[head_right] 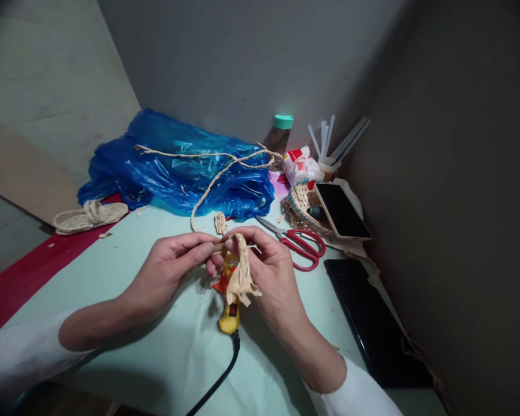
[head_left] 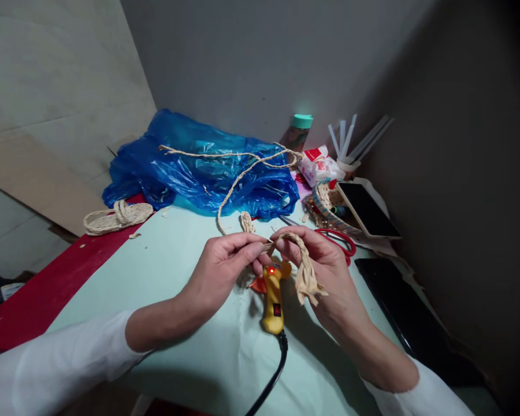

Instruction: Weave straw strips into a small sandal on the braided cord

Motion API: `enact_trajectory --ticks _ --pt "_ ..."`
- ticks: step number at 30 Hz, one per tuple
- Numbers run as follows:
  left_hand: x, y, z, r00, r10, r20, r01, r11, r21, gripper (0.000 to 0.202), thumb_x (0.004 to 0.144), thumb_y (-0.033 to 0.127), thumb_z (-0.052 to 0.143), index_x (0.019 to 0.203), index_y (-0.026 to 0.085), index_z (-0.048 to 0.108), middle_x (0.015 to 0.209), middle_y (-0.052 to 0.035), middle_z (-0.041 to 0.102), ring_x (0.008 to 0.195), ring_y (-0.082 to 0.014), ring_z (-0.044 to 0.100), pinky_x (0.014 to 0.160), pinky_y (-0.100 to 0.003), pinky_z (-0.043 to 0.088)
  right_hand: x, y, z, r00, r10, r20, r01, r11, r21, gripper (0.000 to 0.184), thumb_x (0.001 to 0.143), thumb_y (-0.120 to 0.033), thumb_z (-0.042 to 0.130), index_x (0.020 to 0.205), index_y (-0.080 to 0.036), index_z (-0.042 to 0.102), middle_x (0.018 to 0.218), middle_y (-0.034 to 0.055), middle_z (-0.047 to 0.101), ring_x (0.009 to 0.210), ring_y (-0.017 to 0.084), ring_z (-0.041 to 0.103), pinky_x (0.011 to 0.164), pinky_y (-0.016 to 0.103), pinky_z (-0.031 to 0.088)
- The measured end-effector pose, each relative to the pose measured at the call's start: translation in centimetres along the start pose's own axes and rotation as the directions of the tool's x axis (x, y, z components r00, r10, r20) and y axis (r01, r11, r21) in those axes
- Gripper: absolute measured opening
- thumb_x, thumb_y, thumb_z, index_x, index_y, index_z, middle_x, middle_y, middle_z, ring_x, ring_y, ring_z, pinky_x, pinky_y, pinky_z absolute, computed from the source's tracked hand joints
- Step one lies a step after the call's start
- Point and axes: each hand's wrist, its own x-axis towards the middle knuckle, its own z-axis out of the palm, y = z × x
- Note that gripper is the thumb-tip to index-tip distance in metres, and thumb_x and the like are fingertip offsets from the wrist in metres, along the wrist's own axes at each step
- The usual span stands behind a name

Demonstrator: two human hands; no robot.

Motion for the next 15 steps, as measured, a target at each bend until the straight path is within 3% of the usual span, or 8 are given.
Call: enact_trajectory --ticks 5,15 --pt "0.19 0.37 -0.27 0.999 -0.045 0.018 0.046 0.999 -0.025 0.01 0.083 0.017 0.062 0.091 0.012 0.065 0.066 -0.0001 0.064 0.059 -0.0106 0.059 0.061 -0.024 0.051 -0.04 -0.03 -0.07 1.0 -0.025 0.007 0.026 0.996 -0.081 0.006 0.079 -0.03 0.072 0.083 -0.025 0.072 0.077 0.0007 0.066 0.067 0.015 0.059 0.055 0.024 0.048" --pt "0.09 0.73 -0.84 0.986 -0.084 0.145 0.107 0.981 -0.165 0.005 0.081 0.017 0.064 0.083 0.014 0.061 0.07 -0.0012 0.064 0.058 -0.01 0.057 0.057 -0.022 0.047 -0.06 -0.64 0.0 0.994 -0.075 0.081 0.089 0.978 -0.19 0.014 0.083 -0.034 0.068 0.079 -0.022 0.063 0.074 -0.001 0.055 0.066 0.013 0.05 0.057 0.023 0.044"
